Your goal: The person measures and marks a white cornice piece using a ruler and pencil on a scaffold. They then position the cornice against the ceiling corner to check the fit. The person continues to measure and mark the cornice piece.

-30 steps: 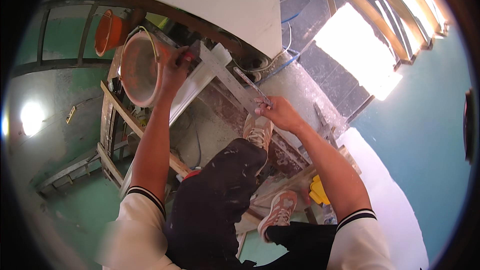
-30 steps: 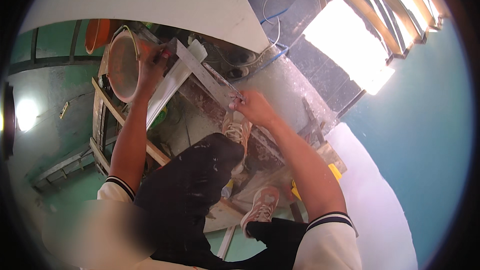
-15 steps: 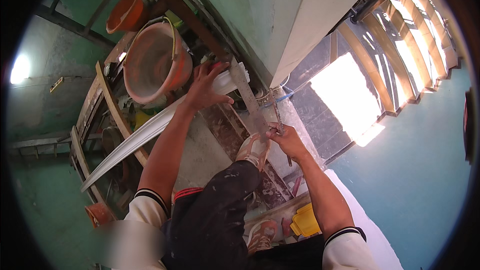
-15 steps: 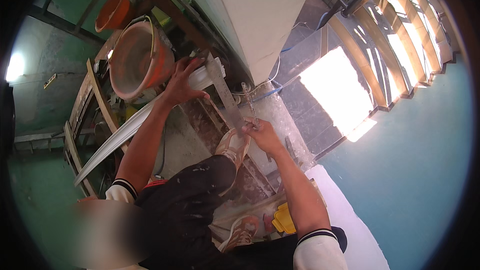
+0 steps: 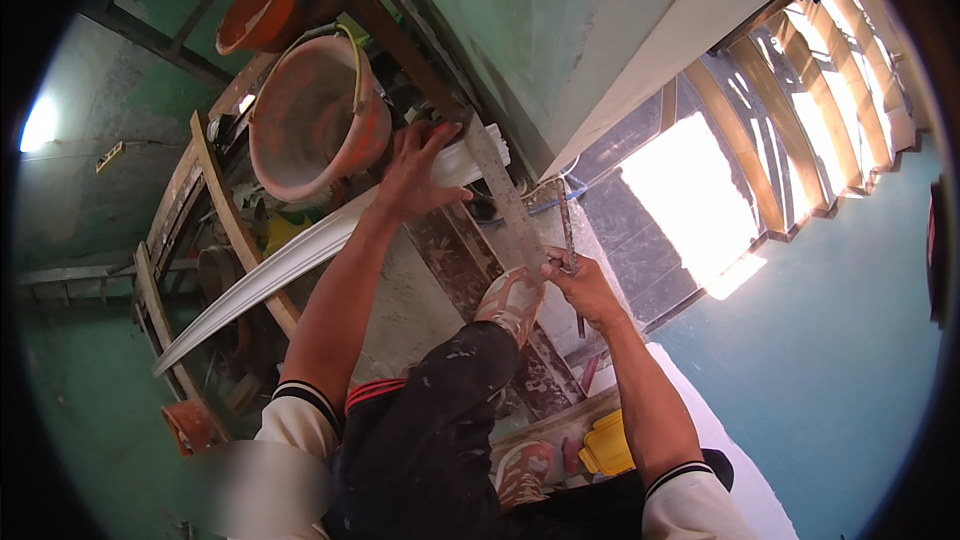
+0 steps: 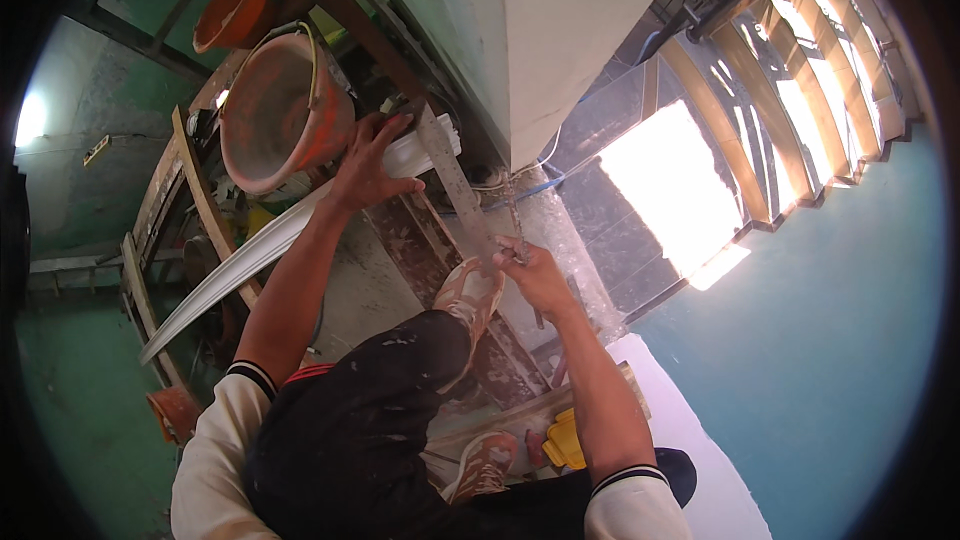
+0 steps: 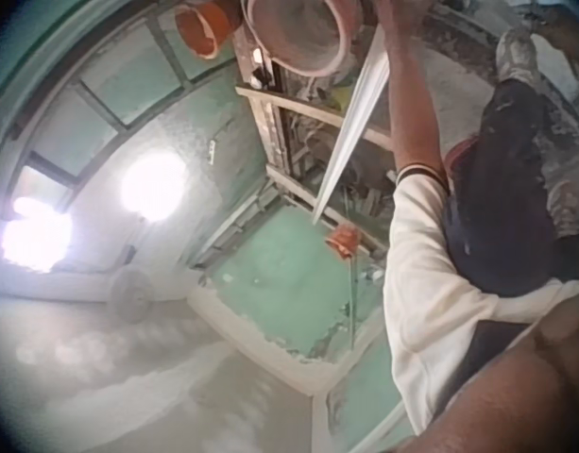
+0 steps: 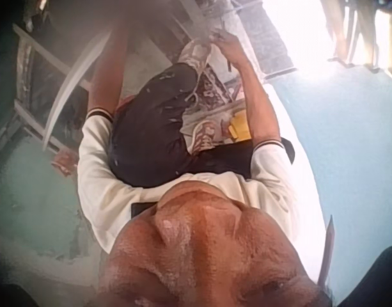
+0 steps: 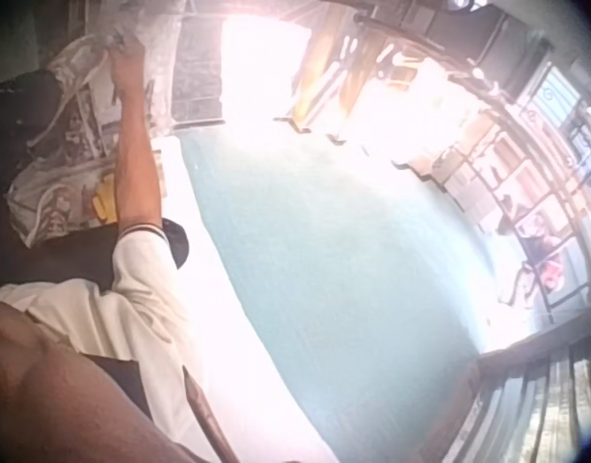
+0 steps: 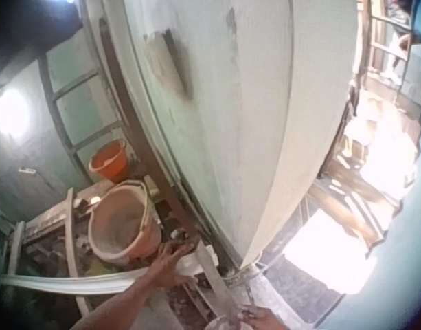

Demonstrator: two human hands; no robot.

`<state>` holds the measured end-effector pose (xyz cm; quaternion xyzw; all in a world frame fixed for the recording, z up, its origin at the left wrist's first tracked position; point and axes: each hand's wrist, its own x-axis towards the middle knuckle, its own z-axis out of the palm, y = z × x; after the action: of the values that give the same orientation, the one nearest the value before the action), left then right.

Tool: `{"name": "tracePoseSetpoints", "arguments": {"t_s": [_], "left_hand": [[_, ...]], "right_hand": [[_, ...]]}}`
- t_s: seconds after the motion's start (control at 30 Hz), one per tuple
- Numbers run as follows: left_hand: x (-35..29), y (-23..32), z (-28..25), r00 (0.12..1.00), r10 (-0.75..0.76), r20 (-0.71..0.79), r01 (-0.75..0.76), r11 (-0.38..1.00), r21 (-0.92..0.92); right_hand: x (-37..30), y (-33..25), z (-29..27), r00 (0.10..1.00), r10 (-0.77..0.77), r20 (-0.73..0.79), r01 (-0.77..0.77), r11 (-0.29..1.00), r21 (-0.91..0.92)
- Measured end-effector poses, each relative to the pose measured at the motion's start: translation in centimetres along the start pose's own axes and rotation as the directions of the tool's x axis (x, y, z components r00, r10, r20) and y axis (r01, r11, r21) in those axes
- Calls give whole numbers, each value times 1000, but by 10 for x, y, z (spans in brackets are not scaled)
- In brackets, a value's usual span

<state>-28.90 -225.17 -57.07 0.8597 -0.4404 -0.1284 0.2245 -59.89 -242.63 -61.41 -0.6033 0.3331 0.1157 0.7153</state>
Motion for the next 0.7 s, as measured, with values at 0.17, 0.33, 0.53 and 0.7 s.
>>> {"name": "tracePoseSetpoints", "arguments": {"t_s": [0.17, 0.33, 0.53, 0.7], "left_hand": [[1, 2, -2, 1000, 1, 29, -1, 1000, 3], [0, 3, -2, 998, 6, 57, -12, 995, 95], [-2, 2, 2, 999, 27, 44, -32, 994, 104], [-3, 0, 4, 999, 30, 30, -33, 993, 114]], "right_hand": [[2, 3, 3, 999, -50, 2, 50, 999, -15], [3, 1, 2, 999, -24, 21, 24, 1000, 8], [6, 10, 2, 1000, -29, -9, 30, 998, 61], [6, 11, 4, 999, -29, -15, 30, 996, 79]]}}
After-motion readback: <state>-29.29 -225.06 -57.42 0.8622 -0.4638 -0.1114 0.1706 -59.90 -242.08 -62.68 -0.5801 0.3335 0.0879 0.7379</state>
